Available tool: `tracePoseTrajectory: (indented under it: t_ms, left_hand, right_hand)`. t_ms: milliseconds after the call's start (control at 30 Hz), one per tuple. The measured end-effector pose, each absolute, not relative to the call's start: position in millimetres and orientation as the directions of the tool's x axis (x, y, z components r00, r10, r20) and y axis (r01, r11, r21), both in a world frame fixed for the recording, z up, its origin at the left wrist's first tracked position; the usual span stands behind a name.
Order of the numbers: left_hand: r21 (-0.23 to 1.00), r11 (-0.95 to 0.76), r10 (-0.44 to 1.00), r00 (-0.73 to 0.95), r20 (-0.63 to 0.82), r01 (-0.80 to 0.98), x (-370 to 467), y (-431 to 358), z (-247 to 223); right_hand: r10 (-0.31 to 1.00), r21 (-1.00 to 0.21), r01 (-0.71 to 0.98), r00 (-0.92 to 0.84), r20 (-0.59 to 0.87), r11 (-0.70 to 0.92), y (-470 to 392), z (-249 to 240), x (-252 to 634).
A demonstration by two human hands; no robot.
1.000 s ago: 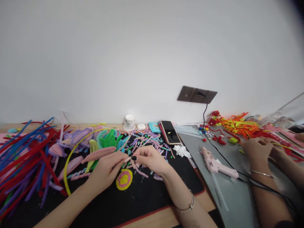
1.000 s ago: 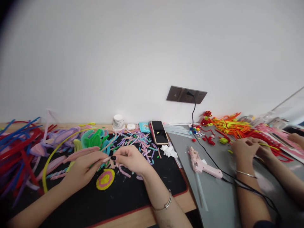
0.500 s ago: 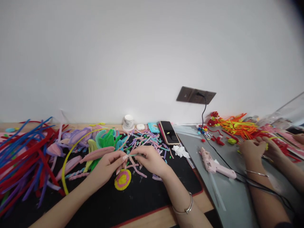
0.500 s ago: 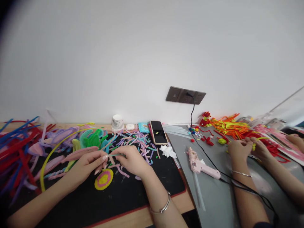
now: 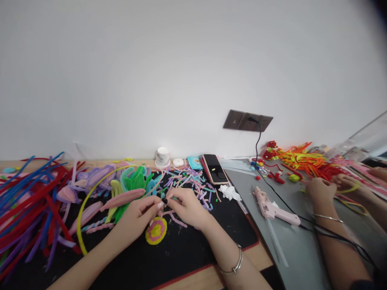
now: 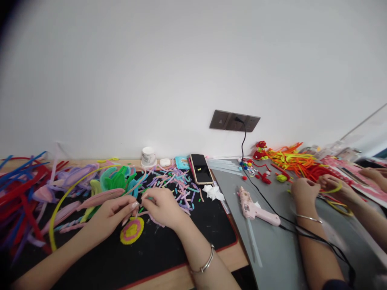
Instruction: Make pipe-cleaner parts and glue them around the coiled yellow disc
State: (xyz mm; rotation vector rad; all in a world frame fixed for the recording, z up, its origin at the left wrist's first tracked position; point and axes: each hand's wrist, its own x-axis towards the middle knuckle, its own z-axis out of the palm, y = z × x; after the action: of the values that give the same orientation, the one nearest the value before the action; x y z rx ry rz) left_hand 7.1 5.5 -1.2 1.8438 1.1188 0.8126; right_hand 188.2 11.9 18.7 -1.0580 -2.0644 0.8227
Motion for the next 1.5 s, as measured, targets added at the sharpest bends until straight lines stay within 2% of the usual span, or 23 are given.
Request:
tracePoseTrajectory:
  t_ms: [133, 200, 267, 367, 433, 533, 600, 700, 833, 1067, 1200, 1300, 1400, 1500]
  left_hand:
    - [0.743, -0.467, 0.867, 0.414, 0.277, 0.48, 6.4, 1.4, 2.1]
    - [0.686, -0.541, 0.832, 0.428, 0.354, 0.486, 4.9, 0.2, 2.8]
    - [0.679, -0.549, 0.83, 0.412, 0.375, 0.488, 3.4, 0.5, 2.4]
    - [0.788, -0.41, 0.895, 0.369, 0.25, 0.459, 3.5, 3.4, 0.1]
    - [0.881, -0.266, 0.923, 0.366, 0.117, 0.39, 5.5, 5.8, -1.8]
    - [0.965, -0.076, 0.927, 0.374, -0.025, 0.253, 10.0, 7.8, -4.1]
    - [0.981, -0.022, 0.929, 0.367, -0.051, 0.192, 12.2, 8.1, -4.8]
    - [0.981, -0.042, 0.933, 0.358, -0.028, 0.187, 13.0, 8.4, -5.3]
    - [0.944, -0.15, 0.938, 0.344, 0.041, 0.295, 9.6, 8.8, -6.8]
    - [0.685, -0.447, 0.892, 0.345, 0.292, 0.576, 1.4, 10.7, -2.9]
    - [0.605, -0.518, 0.855, 0.361, 0.372, 0.604, -0.6, 11.9, 0.6]
    - [0.569, -0.548, 0.837, 0.389, 0.386, 0.613, -2.9, 12.1, -0.7]
    - [0.53, -0.589, 0.807, 0.408, 0.427, 0.61, -5.0, 11.6, -2.5]
    - [0.533, -0.596, 0.8, 0.391, 0.455, 0.6, -4.9, 9.8, -0.8]
  right_hand:
    - [0.903, -0.965, 0.156, -0.409, 0.13, 0.209, 13.3, 14.0, 183.5]
    - [0.904, -0.995, 0.032, -0.423, 0.068, 0.09, 13.8, 12.5, 181.5]
    - [0.905, -0.998, 0.019, -0.424, 0.043, 0.056, 13.2, 12.1, 180.0]
    - [0.943, -0.952, 0.215, -0.297, 0.151, 0.22, 10.6, 12.5, 179.3]
    - [0.936, -0.849, 0.404, -0.225, 0.27, 0.342, 8.5, 12.4, 179.4]
    - [0.888, -0.68, 0.574, -0.253, 0.383, 0.457, 7.1, 10.3, 179.0]
    - [0.858, -0.6, 0.621, -0.287, 0.426, 0.505, 8.0, 6.9, 177.9]
    - [0.831, -0.517, 0.664, -0.322, 0.454, 0.54, 11.3, -0.3, 175.9]
    - [0.816, -0.461, 0.692, -0.347, 0.462, 0.555, 15.2, -6.8, 175.7]
    - [0.776, -0.39, 0.674, -0.497, 0.389, 0.628, 12.5, 0.9, 181.0]
    - [0.777, -0.467, 0.621, -0.504, 0.377, 0.63, 12.3, 5.0, 181.3]
    - [0.805, -0.599, 0.548, -0.487, 0.34, 0.584, 14.3, 7.4, 182.6]
    - [0.845, -0.819, 0.38, -0.49, 0.216, 0.429, 16.9, 6.6, 186.0]
    - [0.828, -0.981, 0.117, -0.557, 0.065, 0.155, 19.0, 1.8, 189.8]
